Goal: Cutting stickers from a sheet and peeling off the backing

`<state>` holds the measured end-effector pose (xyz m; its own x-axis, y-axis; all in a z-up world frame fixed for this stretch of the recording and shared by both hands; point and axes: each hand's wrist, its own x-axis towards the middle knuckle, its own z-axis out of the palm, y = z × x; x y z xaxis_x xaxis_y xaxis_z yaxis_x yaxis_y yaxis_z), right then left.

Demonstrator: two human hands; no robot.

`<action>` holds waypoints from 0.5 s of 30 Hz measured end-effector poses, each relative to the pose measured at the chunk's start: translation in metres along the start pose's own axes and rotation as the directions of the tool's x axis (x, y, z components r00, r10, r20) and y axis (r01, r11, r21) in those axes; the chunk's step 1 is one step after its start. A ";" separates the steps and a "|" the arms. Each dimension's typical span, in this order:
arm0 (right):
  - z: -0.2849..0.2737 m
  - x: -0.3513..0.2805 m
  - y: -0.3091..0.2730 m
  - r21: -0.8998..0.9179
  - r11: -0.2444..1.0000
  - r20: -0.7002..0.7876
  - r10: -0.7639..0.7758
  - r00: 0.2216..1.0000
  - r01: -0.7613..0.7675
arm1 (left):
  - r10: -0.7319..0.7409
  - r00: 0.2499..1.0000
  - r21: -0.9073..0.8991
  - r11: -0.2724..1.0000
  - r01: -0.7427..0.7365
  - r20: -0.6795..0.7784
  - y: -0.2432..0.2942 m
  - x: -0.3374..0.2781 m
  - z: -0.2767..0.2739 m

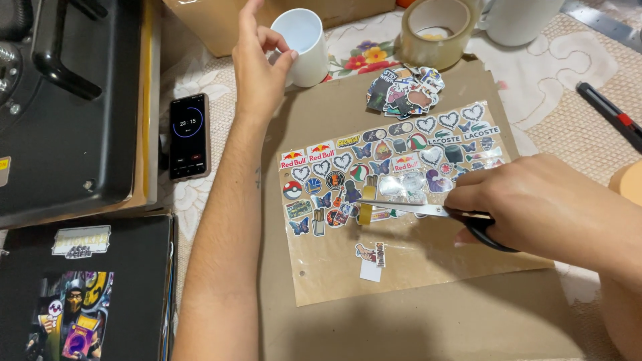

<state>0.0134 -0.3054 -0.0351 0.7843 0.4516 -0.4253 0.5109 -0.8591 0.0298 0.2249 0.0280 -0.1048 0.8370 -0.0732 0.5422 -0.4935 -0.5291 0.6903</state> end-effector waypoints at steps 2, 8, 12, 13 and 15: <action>0.000 0.000 0.000 -0.002 1.000 0.001 0.001 1.000 -0.001 | 0.004 1.000 0.003 1.000 -0.004 0.001 -0.004 0.001 0.001; -0.005 -0.001 -0.003 0.007 1.000 0.023 0.015 1.000 -0.015 | -0.013 1.000 0.065 0.998 0.012 0.012 -0.005 0.002 0.000; -0.008 -0.001 -0.005 0.017 1.000 0.055 0.019 0.998 -0.020 | 0.012 1.000 0.060 0.998 -0.011 -0.011 -0.011 0.003 0.003; -0.009 -0.001 -0.005 0.017 1.000 0.055 0.020 0.998 -0.021 | 0.013 1.000 0.060 0.998 -0.012 -0.011 -0.014 0.003 0.002; -0.011 -0.002 -0.006 0.025 0.999 0.063 0.023 0.998 -0.024 | -0.022 1.000 -0.060 0.998 0.021 -0.020 -0.018 0.003 0.004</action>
<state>0.0124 -0.2981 -0.0241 0.7718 0.4160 -0.4808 0.4829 -0.8755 0.0177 0.2368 0.0342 -0.1173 0.8429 -0.0441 0.5363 -0.4889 -0.4789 0.7291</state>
